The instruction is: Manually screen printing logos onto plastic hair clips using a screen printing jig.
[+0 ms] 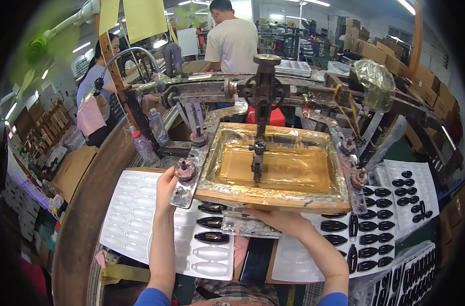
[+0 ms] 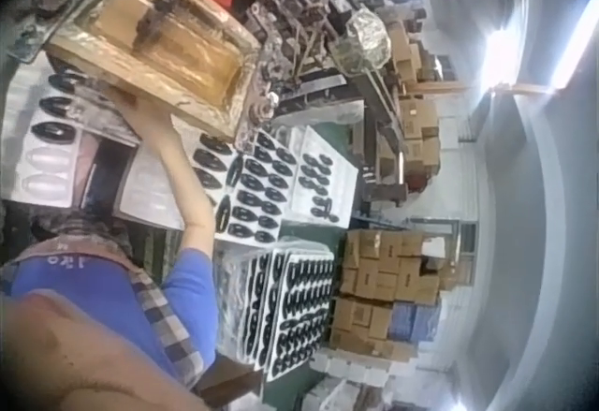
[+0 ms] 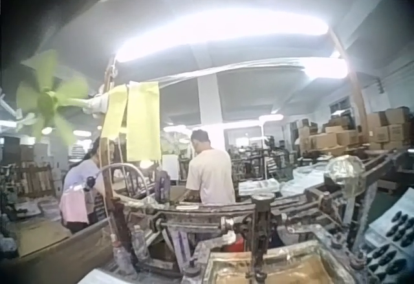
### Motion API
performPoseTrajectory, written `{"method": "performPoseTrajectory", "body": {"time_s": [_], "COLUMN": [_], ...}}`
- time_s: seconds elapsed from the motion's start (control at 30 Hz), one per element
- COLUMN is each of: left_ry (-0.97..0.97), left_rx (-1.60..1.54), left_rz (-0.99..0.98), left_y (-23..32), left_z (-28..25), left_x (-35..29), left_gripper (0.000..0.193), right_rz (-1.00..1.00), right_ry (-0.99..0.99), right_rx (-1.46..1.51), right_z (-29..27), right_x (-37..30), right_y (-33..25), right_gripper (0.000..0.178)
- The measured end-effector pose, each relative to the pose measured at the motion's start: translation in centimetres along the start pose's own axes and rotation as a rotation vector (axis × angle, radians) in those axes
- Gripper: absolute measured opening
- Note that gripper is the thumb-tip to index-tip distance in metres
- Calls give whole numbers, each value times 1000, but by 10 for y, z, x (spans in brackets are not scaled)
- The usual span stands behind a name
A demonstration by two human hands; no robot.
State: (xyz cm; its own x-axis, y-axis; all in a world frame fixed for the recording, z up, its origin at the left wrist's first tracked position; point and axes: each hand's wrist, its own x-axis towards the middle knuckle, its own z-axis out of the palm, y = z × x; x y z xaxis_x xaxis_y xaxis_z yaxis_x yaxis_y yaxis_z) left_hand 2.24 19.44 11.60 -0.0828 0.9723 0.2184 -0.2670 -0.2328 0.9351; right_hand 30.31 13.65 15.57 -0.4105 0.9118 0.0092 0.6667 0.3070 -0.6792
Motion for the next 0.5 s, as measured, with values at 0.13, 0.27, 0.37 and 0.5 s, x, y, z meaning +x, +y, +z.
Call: {"method": "performPoseTrajectory", "body": {"time_s": [0.13, 0.27, 0.37, 0.5], "left_ry": [114, 95, 72, 34], "left_rx": [-35, -8, 1, -21], "left_rz": [-90, -171, -175, -153], "left_y": [-1, -1, 1, 12], "left_z": [-28, -13, 5, 31], "left_x": [-64, -108, -121, -131], "left_gripper": [14, 10, 9, 9], "right_rz": [-69, -267, -378, -482], "right_ry": [82, 364, 411, 333], "right_rx": [-41, -195, -47, 134], "right_z": [7, 19, 26, 52], "right_x": [-12, -50, -78, -102], "right_y": [12, 5, -12, -26], "right_gripper": [57, 63, 64, 68]}}
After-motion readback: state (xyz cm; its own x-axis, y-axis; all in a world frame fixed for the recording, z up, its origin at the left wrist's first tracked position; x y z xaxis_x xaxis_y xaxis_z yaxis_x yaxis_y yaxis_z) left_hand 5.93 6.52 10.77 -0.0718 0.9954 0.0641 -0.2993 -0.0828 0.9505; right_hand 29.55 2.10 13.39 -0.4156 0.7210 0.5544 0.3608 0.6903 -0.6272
